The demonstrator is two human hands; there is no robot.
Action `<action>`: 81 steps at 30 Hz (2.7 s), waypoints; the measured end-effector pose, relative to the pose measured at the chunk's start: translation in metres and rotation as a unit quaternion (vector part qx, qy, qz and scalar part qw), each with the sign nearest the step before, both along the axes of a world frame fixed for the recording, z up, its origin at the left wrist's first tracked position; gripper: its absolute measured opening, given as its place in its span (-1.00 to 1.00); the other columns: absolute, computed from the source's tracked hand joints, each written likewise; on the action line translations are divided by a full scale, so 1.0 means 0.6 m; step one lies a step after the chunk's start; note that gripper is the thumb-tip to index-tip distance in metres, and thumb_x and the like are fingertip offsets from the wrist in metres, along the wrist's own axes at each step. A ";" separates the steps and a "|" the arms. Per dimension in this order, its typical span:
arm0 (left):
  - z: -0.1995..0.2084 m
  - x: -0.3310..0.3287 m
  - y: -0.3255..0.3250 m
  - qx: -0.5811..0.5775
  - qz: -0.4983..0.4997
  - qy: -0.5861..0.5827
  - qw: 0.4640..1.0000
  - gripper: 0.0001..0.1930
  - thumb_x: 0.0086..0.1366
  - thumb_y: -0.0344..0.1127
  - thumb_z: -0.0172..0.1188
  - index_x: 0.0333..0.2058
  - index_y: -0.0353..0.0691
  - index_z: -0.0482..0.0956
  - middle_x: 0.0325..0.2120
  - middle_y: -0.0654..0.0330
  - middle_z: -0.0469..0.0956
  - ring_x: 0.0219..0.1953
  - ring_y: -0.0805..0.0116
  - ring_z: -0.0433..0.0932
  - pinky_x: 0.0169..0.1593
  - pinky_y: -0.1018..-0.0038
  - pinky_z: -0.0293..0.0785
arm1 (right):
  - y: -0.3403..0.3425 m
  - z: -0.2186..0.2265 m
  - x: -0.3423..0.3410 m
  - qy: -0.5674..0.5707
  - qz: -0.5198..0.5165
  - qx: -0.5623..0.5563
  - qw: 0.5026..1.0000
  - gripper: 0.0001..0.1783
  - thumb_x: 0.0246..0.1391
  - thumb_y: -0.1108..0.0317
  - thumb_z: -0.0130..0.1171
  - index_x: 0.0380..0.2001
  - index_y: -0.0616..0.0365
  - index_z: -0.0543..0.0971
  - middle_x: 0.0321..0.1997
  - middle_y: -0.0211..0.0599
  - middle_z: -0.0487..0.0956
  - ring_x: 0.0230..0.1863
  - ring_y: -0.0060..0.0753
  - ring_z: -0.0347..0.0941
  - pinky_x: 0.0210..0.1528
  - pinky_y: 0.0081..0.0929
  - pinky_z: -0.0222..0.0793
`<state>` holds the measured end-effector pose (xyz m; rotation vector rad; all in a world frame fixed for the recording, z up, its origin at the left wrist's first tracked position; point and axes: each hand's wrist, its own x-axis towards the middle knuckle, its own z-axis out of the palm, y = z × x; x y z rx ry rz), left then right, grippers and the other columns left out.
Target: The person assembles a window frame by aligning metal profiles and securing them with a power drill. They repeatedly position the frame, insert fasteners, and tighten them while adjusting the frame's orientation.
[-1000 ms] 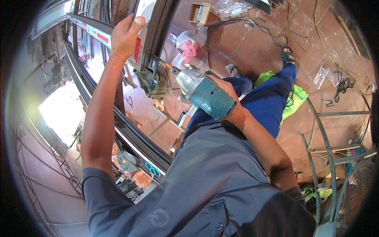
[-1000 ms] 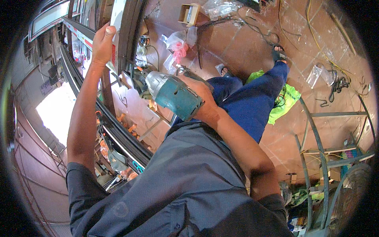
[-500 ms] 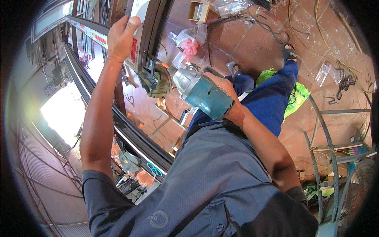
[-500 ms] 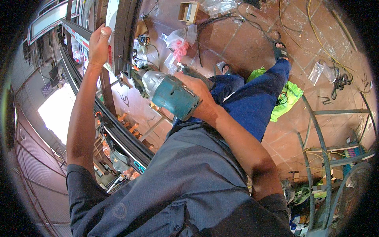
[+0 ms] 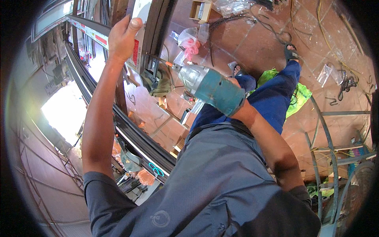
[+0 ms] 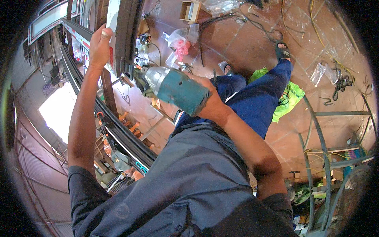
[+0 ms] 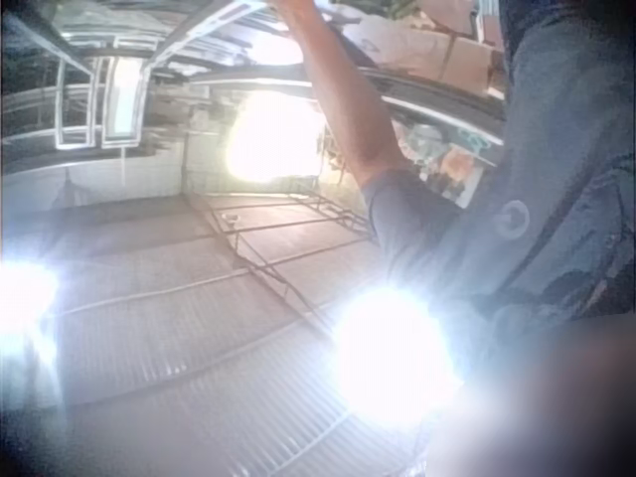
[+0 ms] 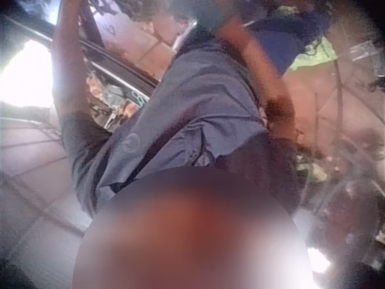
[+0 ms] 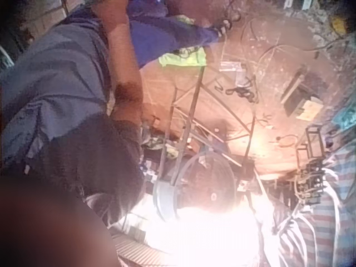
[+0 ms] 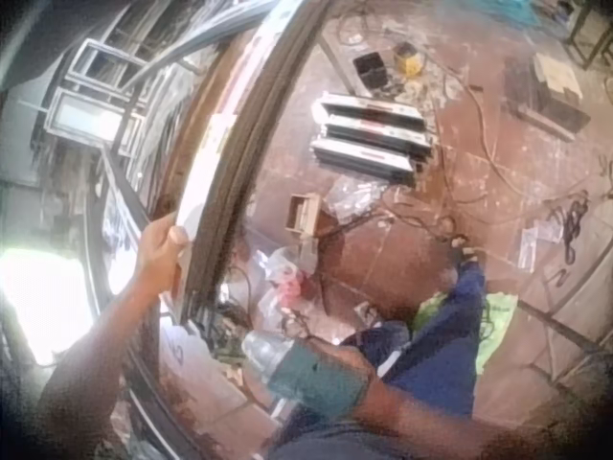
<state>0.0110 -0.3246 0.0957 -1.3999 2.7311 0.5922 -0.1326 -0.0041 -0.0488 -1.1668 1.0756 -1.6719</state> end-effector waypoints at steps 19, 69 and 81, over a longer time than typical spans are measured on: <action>0.006 -0.001 0.004 0.039 0.034 0.010 0.999 -0.07 0.31 0.64 -0.05 -0.28 -0.36 0.60 -0.51 0.34 0.49 -0.42 0.57 0.43 -0.37 0.50 0.31 | -0.047 0.006 -0.057 0.036 0.017 0.054 0.998 -0.55 -0.05 0.18 0.37 -0.03 -0.07 0.64 -0.22 -0.28 0.61 -0.19 -0.06 0.57 -0.16 -0.18 0.42; -0.016 0.025 0.088 -0.232 0.304 0.095 0.919 -0.22 0.53 0.30 -0.07 0.35 -0.33 0.34 0.20 -0.11 0.47 0.27 -0.08 0.44 0.37 0.08 0.27 | 0.003 0.003 -0.205 0.266 0.019 0.052 0.962 -0.55 0.02 0.28 0.25 0.05 -0.14 0.63 -0.26 -0.40 0.62 -0.13 -0.21 0.60 -0.09 -0.24 0.42; -0.008 0.073 0.269 0.356 0.548 0.385 0.652 -0.21 0.36 0.53 0.01 0.11 -0.13 0.55 -0.31 0.24 0.62 -0.33 0.27 0.55 -0.28 0.36 0.48 | 0.339 -0.227 -0.420 0.126 -0.169 0.452 0.867 -0.60 0.26 0.19 0.39 0.07 0.14 0.63 -0.04 -0.36 0.67 -0.07 -0.40 0.60 0.02 -0.34 0.53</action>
